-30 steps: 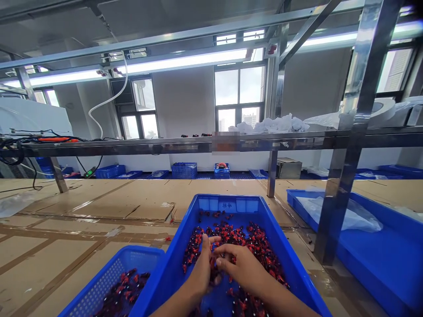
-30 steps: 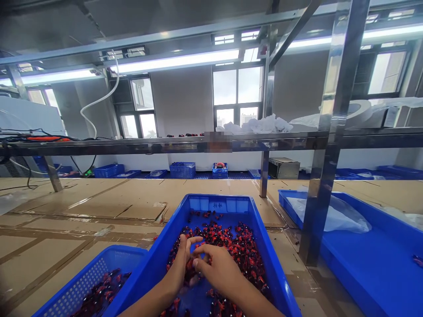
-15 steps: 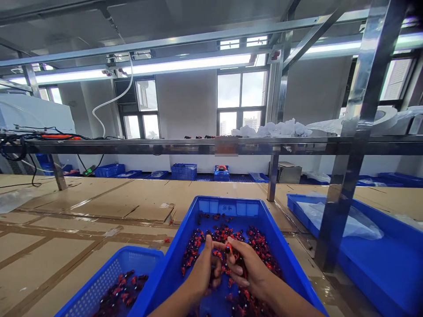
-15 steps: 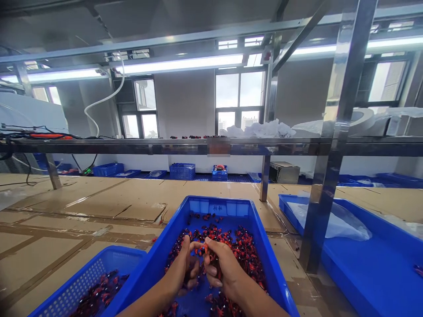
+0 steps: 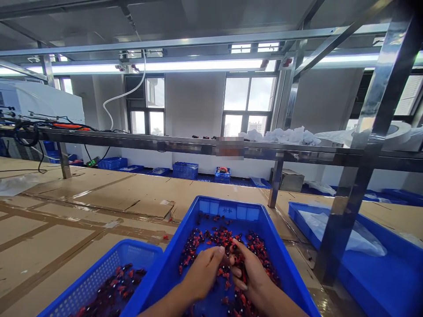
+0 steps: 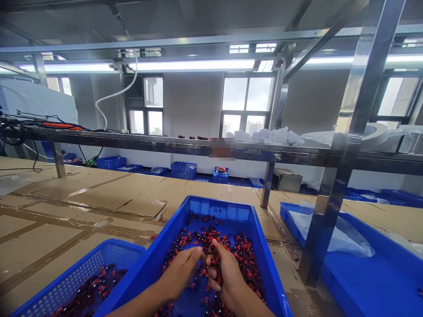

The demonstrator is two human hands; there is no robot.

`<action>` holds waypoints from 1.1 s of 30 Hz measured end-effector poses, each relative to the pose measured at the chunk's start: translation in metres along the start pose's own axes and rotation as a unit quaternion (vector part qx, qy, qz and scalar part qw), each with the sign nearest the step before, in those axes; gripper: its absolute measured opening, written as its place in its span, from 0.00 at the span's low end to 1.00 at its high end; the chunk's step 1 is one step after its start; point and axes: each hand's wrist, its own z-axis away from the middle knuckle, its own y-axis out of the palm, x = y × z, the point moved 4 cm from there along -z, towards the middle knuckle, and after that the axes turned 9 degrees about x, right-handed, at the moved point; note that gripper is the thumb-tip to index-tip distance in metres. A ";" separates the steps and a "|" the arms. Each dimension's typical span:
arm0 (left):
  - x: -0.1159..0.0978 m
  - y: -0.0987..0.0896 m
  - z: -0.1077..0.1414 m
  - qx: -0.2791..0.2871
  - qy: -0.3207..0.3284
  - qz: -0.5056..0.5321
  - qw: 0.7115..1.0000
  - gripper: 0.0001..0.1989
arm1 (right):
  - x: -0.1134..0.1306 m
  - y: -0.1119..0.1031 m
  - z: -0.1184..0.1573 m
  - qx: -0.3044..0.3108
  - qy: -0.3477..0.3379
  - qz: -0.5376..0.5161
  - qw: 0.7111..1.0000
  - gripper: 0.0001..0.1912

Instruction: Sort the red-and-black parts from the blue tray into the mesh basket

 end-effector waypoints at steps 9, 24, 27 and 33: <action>0.014 -0.004 -0.013 0.006 -0.017 0.038 0.999 0.38 | 0.025 -0.001 0.006 0.002 -0.052 0.008 0.999 0.16; 0.009 -0.004 -0.004 -0.002 -0.037 0.076 0.996 0.43 | 0.001 0.018 0.008 0.062 -0.105 0.575 0.809 0.07; 0.010 -0.005 -0.003 0.006 -0.031 0.050 0.998 0.42 | -0.001 0.021 0.009 0.068 -0.104 0.581 0.804 0.06; 0.018 -0.010 -0.011 0.006 -0.073 0.083 0.994 0.47 | 0.002 0.035 0.018 0.053 -0.188 0.623 0.757 0.04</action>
